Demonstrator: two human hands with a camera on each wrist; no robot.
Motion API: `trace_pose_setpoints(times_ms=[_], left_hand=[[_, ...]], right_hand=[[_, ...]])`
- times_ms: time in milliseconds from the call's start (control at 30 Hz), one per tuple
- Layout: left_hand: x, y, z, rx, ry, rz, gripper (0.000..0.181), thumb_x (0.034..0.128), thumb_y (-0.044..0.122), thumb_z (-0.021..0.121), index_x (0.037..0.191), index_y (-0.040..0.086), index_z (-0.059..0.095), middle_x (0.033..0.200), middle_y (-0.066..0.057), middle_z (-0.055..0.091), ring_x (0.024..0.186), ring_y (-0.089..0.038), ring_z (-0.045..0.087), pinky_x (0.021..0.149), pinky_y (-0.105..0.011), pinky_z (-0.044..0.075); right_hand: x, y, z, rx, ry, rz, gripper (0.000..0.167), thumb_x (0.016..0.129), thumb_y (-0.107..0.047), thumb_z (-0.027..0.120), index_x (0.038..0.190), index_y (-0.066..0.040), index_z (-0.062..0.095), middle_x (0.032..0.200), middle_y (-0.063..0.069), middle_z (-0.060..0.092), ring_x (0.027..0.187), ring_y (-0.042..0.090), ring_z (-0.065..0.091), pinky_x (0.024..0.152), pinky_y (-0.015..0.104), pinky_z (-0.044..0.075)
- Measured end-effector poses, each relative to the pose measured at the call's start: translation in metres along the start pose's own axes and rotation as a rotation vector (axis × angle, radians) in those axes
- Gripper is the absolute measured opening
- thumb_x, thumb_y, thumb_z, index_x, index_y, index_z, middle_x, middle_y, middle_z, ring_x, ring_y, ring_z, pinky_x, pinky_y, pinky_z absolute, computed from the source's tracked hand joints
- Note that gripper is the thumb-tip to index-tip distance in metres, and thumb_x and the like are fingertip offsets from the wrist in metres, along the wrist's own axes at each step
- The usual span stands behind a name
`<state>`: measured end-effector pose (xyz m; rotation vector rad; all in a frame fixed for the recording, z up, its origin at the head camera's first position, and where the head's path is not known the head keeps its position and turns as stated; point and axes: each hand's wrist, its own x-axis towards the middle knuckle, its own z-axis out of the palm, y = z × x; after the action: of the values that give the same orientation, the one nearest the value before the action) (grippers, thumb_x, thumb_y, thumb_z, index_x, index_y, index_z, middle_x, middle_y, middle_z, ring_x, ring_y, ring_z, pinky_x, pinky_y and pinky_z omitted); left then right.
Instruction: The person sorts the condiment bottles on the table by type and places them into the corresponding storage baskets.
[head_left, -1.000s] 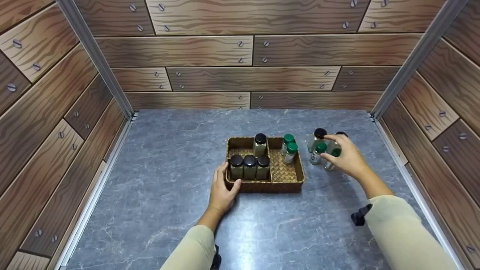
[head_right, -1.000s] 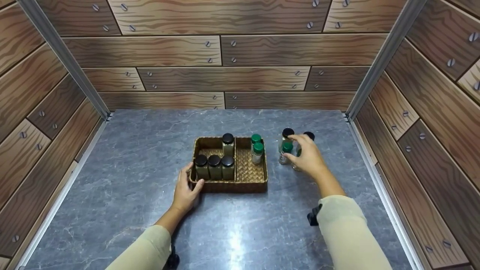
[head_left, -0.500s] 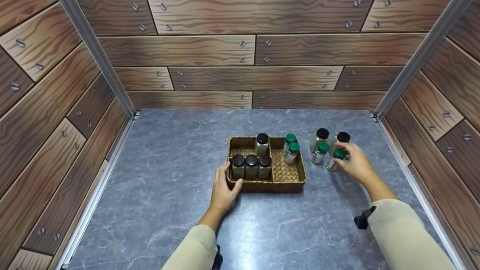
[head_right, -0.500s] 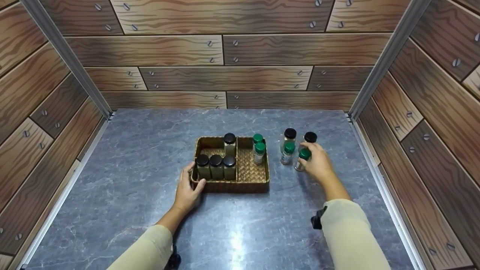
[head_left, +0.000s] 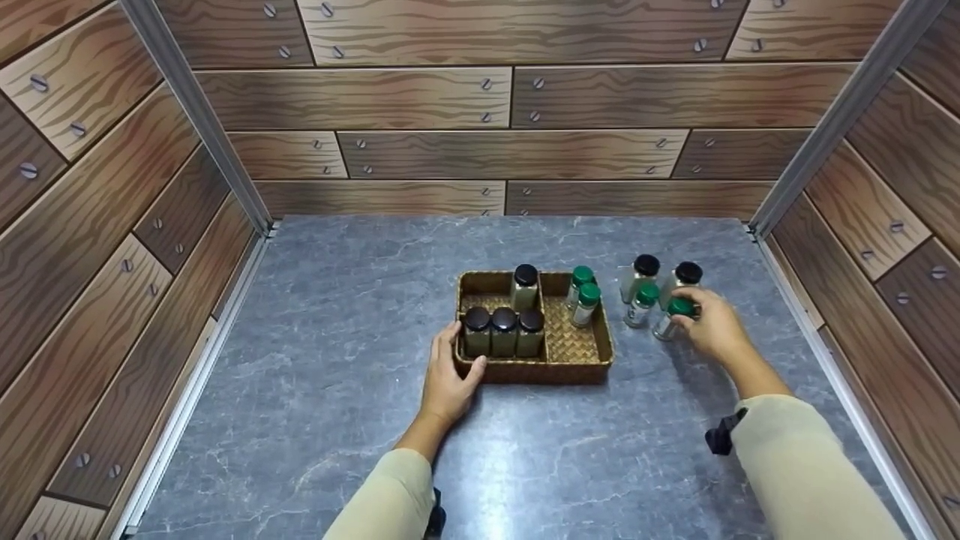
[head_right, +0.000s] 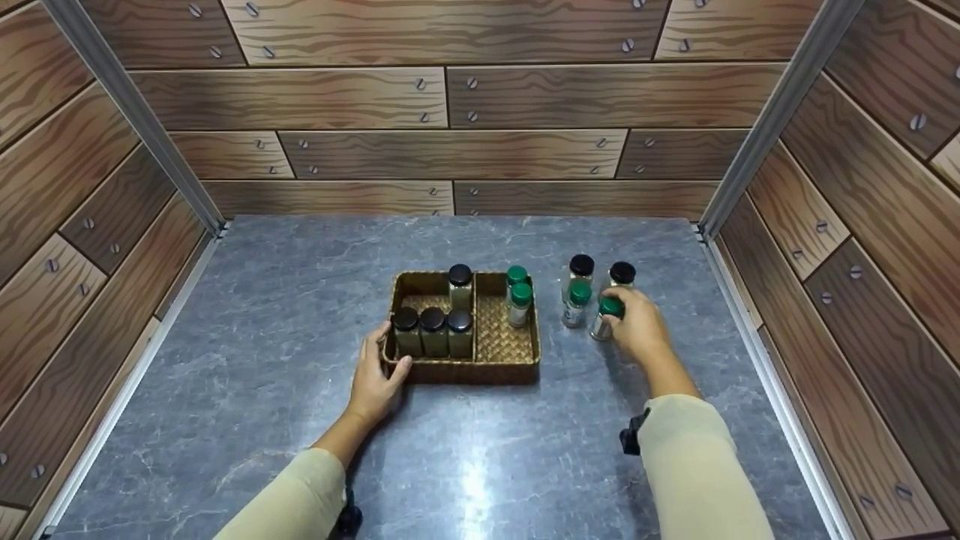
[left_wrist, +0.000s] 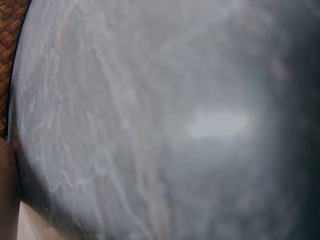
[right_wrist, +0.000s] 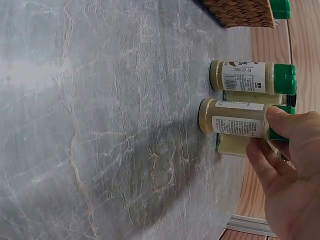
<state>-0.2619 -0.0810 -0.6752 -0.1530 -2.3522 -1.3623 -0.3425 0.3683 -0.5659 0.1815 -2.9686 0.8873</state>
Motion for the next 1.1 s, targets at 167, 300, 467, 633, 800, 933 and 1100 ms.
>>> trace_pose_setpoints(times_ms=[167, 300, 467, 633, 800, 933, 1100], left_hand=[[0.001, -0.001, 0.001, 0.006, 0.005, 0.007, 0.073, 0.0949, 0.037, 0.074, 0.157, 0.008, 0.047, 0.160, -0.020, 0.051, 0.151, -0.038, 0.052, 0.128, -0.054, 0.042], [0.001, 0.000, 0.001, -0.001, -0.002, -0.002, 0.074, 0.0951, 0.038, 0.074, 0.157, 0.009, 0.046, 0.160, -0.020, 0.050, 0.151, -0.039, 0.052, 0.128, -0.054, 0.043], [0.001, 0.001, 0.001, -0.008, -0.005, -0.006, 0.075, 0.0943, 0.038, 0.075, 0.157, 0.009, 0.047, 0.160, -0.020, 0.050, 0.151, -0.039, 0.052, 0.128, -0.054, 0.043], [0.001, 0.000, 0.001, -0.016, -0.008, -0.010, 0.075, 0.0932, 0.037, 0.075, 0.156, 0.009, 0.047, 0.160, -0.021, 0.050, 0.151, -0.039, 0.052, 0.127, -0.054, 0.043], [0.000, 0.000, 0.001, -0.010, -0.005, -0.005, 0.074, 0.0931, 0.037, 0.076, 0.156, 0.009, 0.047, 0.159, -0.020, 0.052, 0.150, -0.037, 0.052, 0.128, -0.053, 0.043], [0.000, 0.001, 0.001, 0.000, 0.012, 0.010, 0.074, 0.0930, 0.037, 0.076, 0.155, 0.008, 0.048, 0.156, -0.019, 0.054, 0.149, -0.037, 0.054, 0.127, -0.053, 0.043], [0.000, 0.001, 0.000, 0.005, 0.015, 0.014, 0.074, 0.0935, 0.036, 0.076, 0.155, 0.008, 0.048, 0.156, -0.019, 0.054, 0.149, -0.037, 0.054, 0.127, -0.053, 0.043]], right_hand=[[0.000, 0.000, 0.001, -0.001, 0.026, 0.000, 0.047, 0.100, -0.006, 0.075, 0.145, -0.003, 0.062, 0.143, 0.040, 0.057, 0.123, 0.059, 0.064, 0.105, 0.071, 0.053], [-0.003, 0.001, 0.003, 0.016, 0.079, -0.009, 0.045, 0.097, -0.005, 0.077, 0.141, -0.001, 0.064, 0.136, 0.040, 0.060, 0.121, 0.059, 0.063, 0.106, 0.072, 0.051], [-0.008, 0.001, 0.006, 0.044, 0.153, -0.013, 0.043, 0.094, -0.001, 0.079, 0.136, 0.001, 0.066, 0.127, 0.039, 0.063, 0.120, 0.058, 0.061, 0.108, 0.073, 0.049], [-0.012, 0.000, 0.007, 0.049, 0.164, -0.016, 0.043, 0.093, 0.000, 0.079, 0.134, 0.001, 0.067, 0.124, 0.039, 0.063, 0.121, 0.058, 0.061, 0.108, 0.072, 0.049], [-0.014, 0.000, 0.005, 0.053, 0.132, -0.005, 0.043, 0.094, -0.002, 0.079, 0.135, 0.002, 0.067, 0.125, 0.038, 0.062, 0.119, 0.057, 0.062, 0.105, 0.069, 0.052], [-0.015, -0.001, 0.000, 0.075, 0.121, -0.010, 0.043, 0.095, -0.002, 0.078, 0.136, 0.003, 0.067, 0.124, 0.037, 0.062, 0.115, 0.056, 0.066, 0.102, 0.067, 0.055], [-0.015, -0.007, -0.010, 0.091, 0.112, -0.017, 0.044, 0.096, -0.004, 0.077, 0.138, 0.002, 0.067, 0.123, 0.034, 0.060, 0.115, 0.056, 0.068, 0.101, 0.066, 0.059]])
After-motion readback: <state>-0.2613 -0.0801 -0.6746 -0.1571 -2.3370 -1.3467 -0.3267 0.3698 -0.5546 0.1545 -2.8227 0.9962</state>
